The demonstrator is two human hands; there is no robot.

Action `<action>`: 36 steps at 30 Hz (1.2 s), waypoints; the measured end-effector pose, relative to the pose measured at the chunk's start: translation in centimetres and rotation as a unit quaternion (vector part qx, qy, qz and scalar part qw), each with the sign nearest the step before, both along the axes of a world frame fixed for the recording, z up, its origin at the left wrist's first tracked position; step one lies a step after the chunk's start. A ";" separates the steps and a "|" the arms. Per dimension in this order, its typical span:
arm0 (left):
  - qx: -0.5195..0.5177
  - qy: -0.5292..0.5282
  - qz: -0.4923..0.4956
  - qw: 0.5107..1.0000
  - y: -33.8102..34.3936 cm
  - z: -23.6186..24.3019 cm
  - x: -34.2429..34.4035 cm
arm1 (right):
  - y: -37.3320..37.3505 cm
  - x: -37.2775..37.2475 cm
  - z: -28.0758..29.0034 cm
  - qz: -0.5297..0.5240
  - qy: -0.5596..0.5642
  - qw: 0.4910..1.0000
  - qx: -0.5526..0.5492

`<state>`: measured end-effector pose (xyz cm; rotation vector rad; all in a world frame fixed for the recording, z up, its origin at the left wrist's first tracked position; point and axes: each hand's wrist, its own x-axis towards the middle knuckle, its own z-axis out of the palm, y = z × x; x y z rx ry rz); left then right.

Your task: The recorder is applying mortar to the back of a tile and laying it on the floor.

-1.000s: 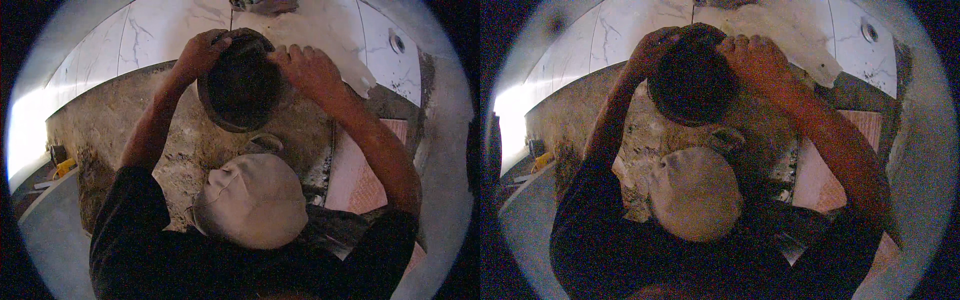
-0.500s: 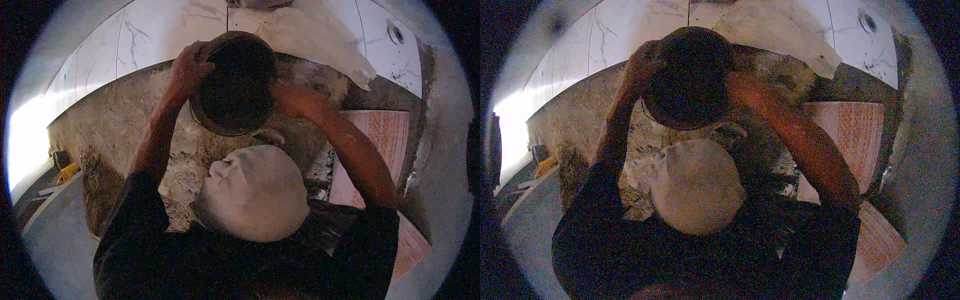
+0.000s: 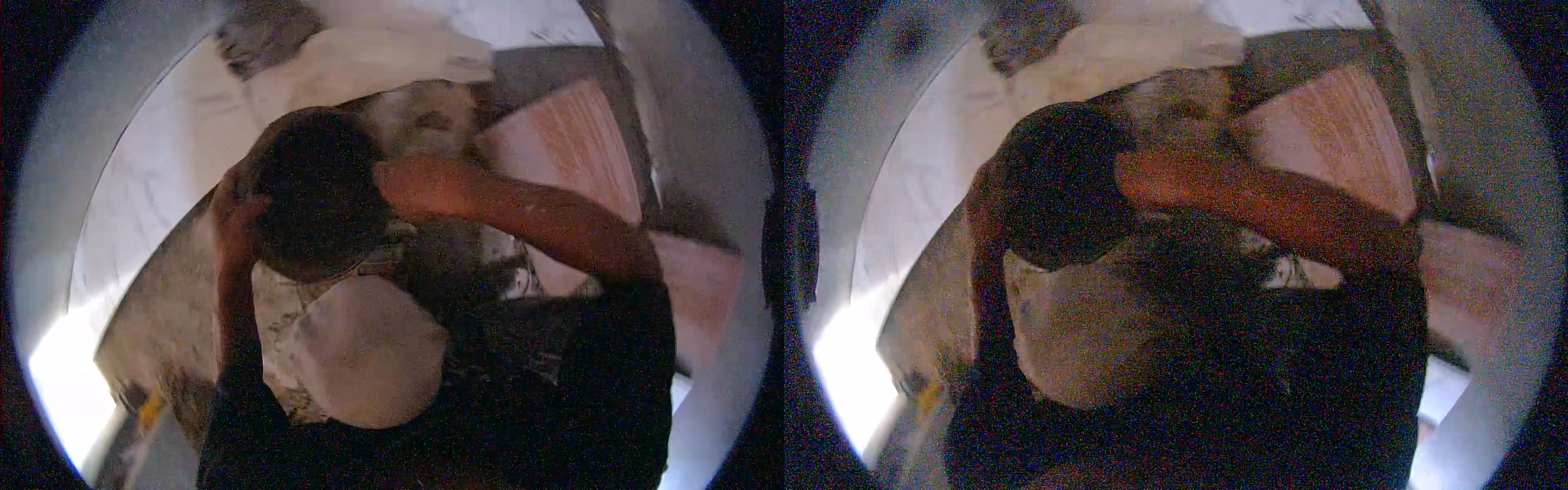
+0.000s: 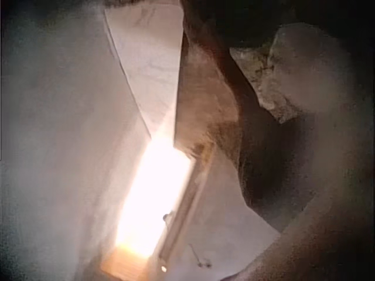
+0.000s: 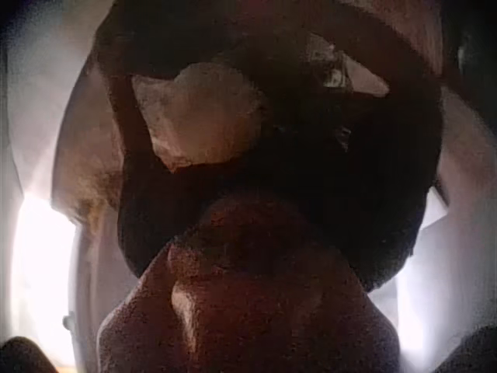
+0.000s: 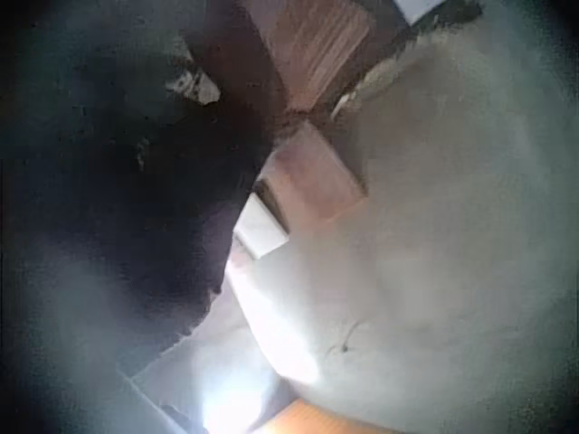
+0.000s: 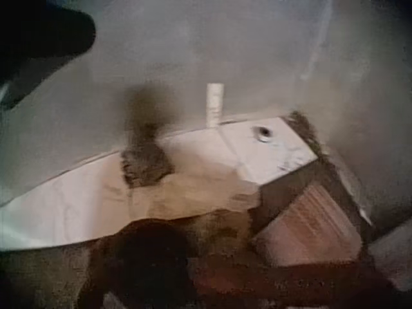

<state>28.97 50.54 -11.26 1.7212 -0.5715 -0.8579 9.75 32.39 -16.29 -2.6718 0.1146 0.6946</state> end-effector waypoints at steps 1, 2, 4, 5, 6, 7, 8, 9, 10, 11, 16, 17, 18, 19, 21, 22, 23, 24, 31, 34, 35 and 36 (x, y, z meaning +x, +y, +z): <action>-0.023 0.045 -0.016 0.999 -0.6 0.6 -0.6 | -0.5 -0.8 1.1 -0.013 -0.011 1.000 -0.010; 0.025 -0.018 -0.017 0.999 -1.5 1.2 -1.3 | -1.0 -1.6 2.3 -0.027 -0.020 0.999 -0.023; 0.062 -0.084 -0.029 0.994 -3.7 2.4 -2.2 | -2.3 -3.1 5.4 -0.045 -0.044 0.996 -0.061; -0.008 -0.065 -0.060 0.996 -5.0 2.9 -3.0 | -3.6 -4.6 7.3 -0.035 -0.037 0.997 -0.060; -0.076 -0.047 -0.091 0.992 -6.1 3.5 -3.9 | -4.4 -5.9 9.0 -0.033 -0.036 0.997 -0.061; -0.080 -0.050 -0.100 0.990 -7.4 4.1 -4.7 | -5.3 -7.3 10.7 -0.032 -0.035 0.997 -0.062; -0.090 -0.082 -0.135 0.983 -8.9 4.6 -5.6 | -5.8 -8.4 12.0 -0.065 0.030 0.992 -0.104; -0.100 -0.115 -0.169 0.974 -10.8 5.2 -6.4 | -6.4 -9.6 13.0 -0.088 0.059 0.986 -0.126; -0.105 -0.121 -0.177 0.971 -12.8 5.9 -7.1 | -7.1 -10.8 13.8 -0.108 0.089 0.979 -0.148; -0.078 -0.178 -0.209 0.958 -14.3 6.5 -7.9 | -6.9 -12.6 14.6 -0.124 0.052 0.970 -0.202; -0.180 -0.209 -0.312 0.909 -23.4 7.9 -15.4 | -9.5 -22.6 15.4 -0.280 0.019 0.917 -0.284; -0.190 -0.211 -0.320 0.904 -25.4 8.1 -16.9 | -9.9 -24.8 15.2 -0.253 -0.028 0.900 -0.353; -0.196 -0.171 -0.339 0.904 -27.4 8.2 -18.5 | -10.4 -27.1 15.0 -0.205 -0.112 0.872 -0.430; -0.200 -0.131 -0.359 0.902 -29.2 8.2 -20.2 | -10.9 -29.3 14.6 -0.235 -0.075 0.869 -0.429; -0.198 -0.139 -0.388 0.890 -32.4 7.7 -23.6 | -12.5 -32.9 13.4 -0.278 -0.113 0.844 -0.445; -0.212 -0.146 -0.411 0.875 -34.2 7.5 -25.3 | -13.3 -34.5 12.6 -0.286 -0.116 0.836 -0.453; -0.199 -0.150 -0.416 0.875 -35.9 7.0 -27.1 | -14.0 -35.9 11.6 -0.322 -0.058 0.824 -0.463; -0.208 -0.206 -0.420 0.859 -37.6 6.6 -29.1 | -14.7 -37.4 10.7 -0.355 0.003 0.804 -0.477; -0.252 -0.262 -0.483 0.797 -44.5 1.3 -40.1 | -18.1 -45.3 4.3 -0.515 0.005 0.770 -0.376; -0.250 -0.276 -0.522 0.767 -45.0 -0.8 -43.4 | -18.2 -46.8 1.5 -0.537 -0.125 0.758 -0.347; -0.256 -0.296 -0.521 0.758 -45.2 -1.3 -44.1 | -17.9 -46.9 0.4 -0.565 -0.095 0.760 -0.307; -0.239 -0.297 -0.518 0.765 -45.4 -1.7 -44.4 | -17.5 -47.0 -0.5 -0.597 -0.042 0.762 -0.248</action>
